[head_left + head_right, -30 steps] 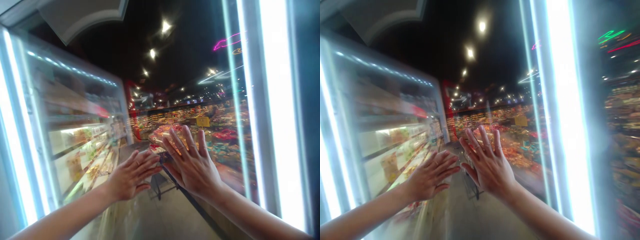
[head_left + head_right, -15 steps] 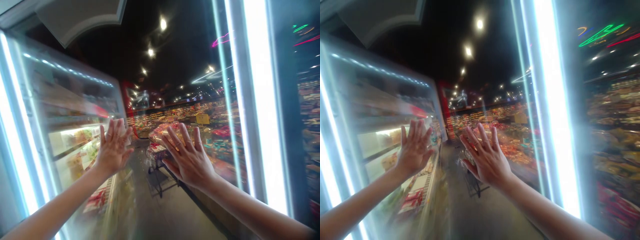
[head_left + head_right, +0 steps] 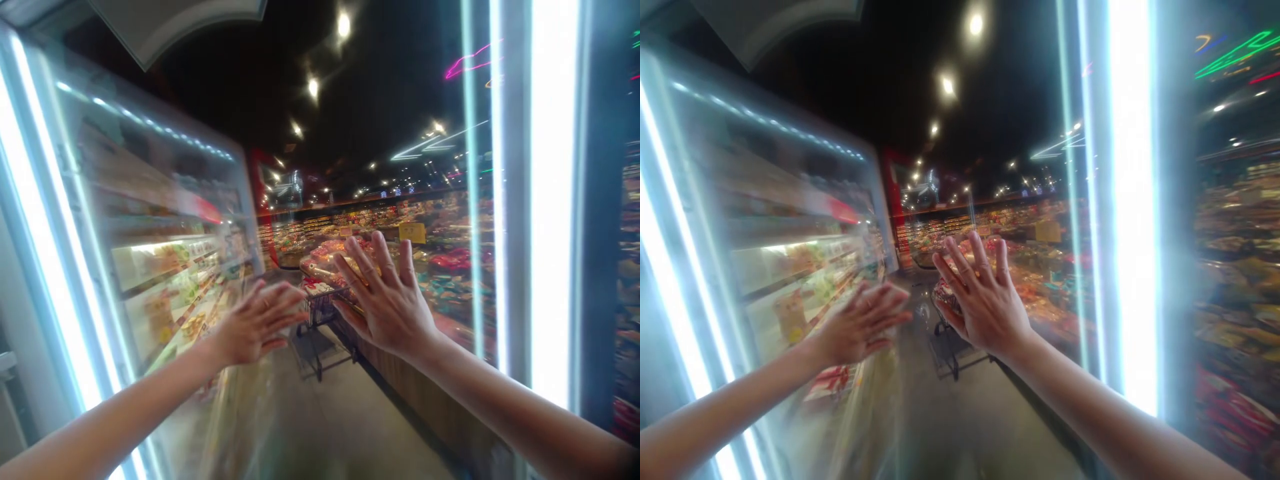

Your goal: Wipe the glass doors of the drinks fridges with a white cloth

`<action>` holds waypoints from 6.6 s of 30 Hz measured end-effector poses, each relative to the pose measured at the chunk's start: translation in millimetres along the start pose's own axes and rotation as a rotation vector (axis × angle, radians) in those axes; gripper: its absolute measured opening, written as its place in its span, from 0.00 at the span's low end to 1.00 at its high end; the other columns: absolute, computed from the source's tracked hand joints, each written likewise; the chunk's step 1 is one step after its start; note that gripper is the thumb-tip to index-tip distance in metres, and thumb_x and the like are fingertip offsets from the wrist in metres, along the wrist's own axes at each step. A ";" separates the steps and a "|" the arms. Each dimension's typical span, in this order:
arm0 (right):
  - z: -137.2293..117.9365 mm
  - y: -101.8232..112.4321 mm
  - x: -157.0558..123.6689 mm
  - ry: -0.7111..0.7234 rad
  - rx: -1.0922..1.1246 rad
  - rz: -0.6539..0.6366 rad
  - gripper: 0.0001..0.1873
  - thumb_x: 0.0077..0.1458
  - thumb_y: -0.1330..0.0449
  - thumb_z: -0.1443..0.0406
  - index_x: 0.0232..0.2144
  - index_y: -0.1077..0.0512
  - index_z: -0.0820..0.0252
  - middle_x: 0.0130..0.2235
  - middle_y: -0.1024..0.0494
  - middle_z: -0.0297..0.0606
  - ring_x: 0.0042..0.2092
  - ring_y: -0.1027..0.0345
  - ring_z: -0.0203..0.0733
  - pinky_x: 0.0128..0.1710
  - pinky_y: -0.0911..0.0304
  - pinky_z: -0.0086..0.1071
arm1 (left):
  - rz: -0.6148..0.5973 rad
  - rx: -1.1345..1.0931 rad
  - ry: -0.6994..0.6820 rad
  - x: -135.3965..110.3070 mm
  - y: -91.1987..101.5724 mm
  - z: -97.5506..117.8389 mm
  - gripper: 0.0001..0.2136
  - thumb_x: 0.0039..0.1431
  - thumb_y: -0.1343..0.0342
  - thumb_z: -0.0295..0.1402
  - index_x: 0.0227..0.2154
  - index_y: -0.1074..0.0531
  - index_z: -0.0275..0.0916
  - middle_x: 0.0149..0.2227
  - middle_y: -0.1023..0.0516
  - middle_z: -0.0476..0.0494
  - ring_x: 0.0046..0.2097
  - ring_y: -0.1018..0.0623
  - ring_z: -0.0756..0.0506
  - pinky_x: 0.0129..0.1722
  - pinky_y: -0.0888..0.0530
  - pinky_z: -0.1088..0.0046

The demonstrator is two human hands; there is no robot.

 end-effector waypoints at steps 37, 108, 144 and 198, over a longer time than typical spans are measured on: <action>-191.8 -50.0 62.4 -0.010 0.169 0.090 0.44 0.63 0.40 0.48 0.73 0.48 0.57 0.75 0.52 0.43 0.77 0.73 0.61 0.74 0.68 0.65 | 0.111 0.056 0.734 -211.9 17.1 -113.6 0.39 0.69 0.52 0.41 0.74 0.68 0.43 0.77 0.71 0.37 0.76 0.70 0.32 0.72 0.61 0.36; 76.1 28.4 3.8 0.014 0.160 0.130 0.49 0.64 0.43 0.61 0.75 0.68 0.56 0.76 0.57 0.46 0.76 0.64 0.61 0.71 0.60 0.72 | 0.201 0.024 0.293 122.3 13.2 -32.6 0.45 0.64 0.55 0.62 0.74 0.66 0.45 0.77 0.67 0.42 0.77 0.65 0.32 0.74 0.58 0.43; -55.7 -17.9 93.3 -0.061 0.035 0.139 0.47 0.63 0.43 0.42 0.73 0.65 0.36 0.75 0.51 0.36 0.74 0.54 0.65 0.68 0.53 0.71 | 0.041 0.064 0.233 -175.3 8.7 -102.6 0.48 0.62 0.64 0.66 0.74 0.59 0.36 0.77 0.63 0.40 0.77 0.59 0.31 0.76 0.61 0.49; 48.5 9.2 -34.6 -0.073 0.204 0.251 0.51 0.64 0.42 0.66 0.75 0.70 0.62 0.76 0.56 0.50 0.76 0.63 0.57 0.73 0.54 0.66 | 0.166 -0.016 0.152 104.0 -9.3 17.8 0.38 0.67 0.48 0.49 0.74 0.57 0.44 0.77 0.59 0.45 0.77 0.61 0.35 0.75 0.56 0.48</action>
Point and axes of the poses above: each hand's wrist, its own x-axis towards the middle knuckle, its own y-axis out of the back of the hand, z = x × y, the point moved 7 cm from there along x, towards the middle knuckle
